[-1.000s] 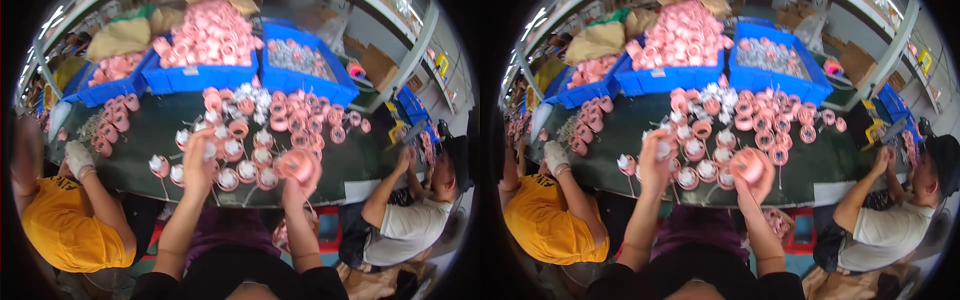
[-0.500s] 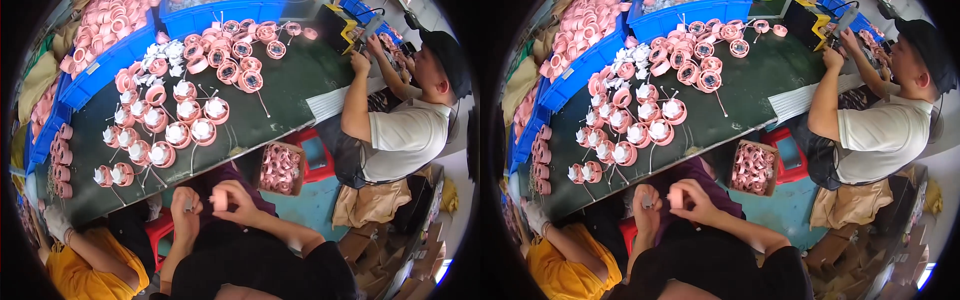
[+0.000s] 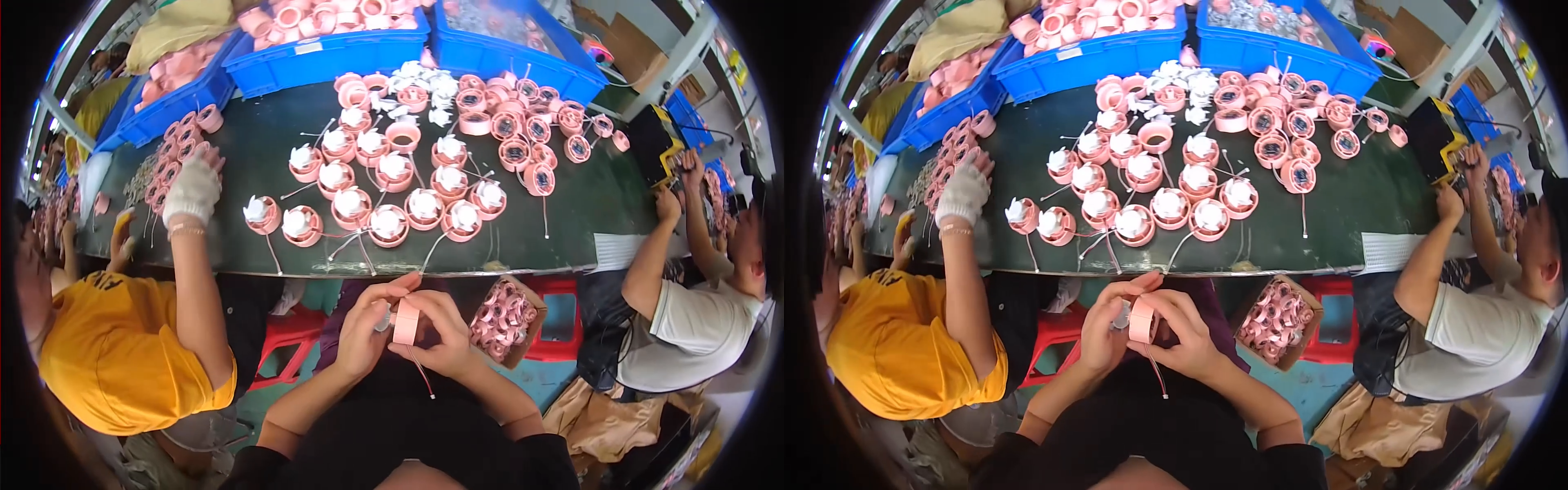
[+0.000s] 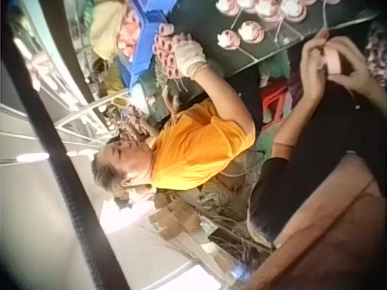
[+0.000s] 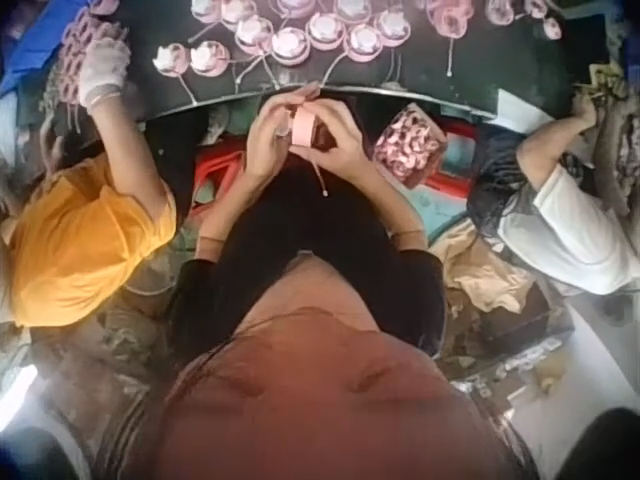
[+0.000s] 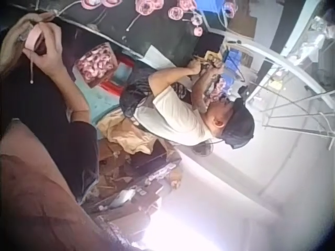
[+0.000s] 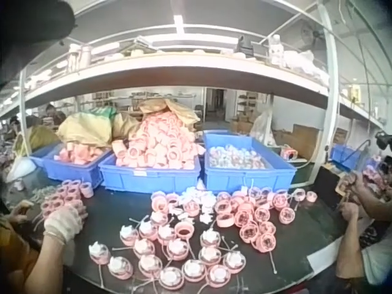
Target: The person assembles small plastic components by hand, inserting white parts into pink rings at a factory workbench.
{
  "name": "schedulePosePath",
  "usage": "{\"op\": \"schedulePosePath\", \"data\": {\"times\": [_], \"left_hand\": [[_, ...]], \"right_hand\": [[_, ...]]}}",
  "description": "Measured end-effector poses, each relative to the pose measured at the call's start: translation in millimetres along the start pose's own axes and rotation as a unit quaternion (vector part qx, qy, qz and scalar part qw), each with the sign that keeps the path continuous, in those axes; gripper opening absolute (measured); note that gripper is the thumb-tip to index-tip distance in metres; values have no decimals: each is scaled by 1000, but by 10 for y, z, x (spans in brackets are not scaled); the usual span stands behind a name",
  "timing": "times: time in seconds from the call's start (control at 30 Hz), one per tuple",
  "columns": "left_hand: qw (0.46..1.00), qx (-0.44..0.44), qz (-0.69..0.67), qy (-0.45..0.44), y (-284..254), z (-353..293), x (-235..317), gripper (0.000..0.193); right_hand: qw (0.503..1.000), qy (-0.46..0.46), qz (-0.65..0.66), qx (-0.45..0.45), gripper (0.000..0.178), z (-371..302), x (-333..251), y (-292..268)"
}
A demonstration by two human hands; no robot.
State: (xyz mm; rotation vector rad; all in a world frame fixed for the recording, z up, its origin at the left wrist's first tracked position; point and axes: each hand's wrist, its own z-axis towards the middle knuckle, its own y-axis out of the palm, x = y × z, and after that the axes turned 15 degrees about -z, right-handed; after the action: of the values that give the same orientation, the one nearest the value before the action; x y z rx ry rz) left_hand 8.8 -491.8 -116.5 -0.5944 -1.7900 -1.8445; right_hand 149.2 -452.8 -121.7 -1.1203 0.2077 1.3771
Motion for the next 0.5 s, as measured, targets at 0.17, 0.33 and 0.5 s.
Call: {"op": "schedulePosePath", "data": {"times": [0.17,0.33,0.5], "left_hand": [[1000,9,-5,-8,-21,6,37,30],[999,14,-19,-30,-46,44,16,32],[999,24,-24,-27,56,44,13,34]], "right_hand": [[1000,-20,-20,-1,64,33,-42,49],[999,-23,-36,5,64,40,-6,82],[997,-44,-59,-10,64,83,-27,28]]}}
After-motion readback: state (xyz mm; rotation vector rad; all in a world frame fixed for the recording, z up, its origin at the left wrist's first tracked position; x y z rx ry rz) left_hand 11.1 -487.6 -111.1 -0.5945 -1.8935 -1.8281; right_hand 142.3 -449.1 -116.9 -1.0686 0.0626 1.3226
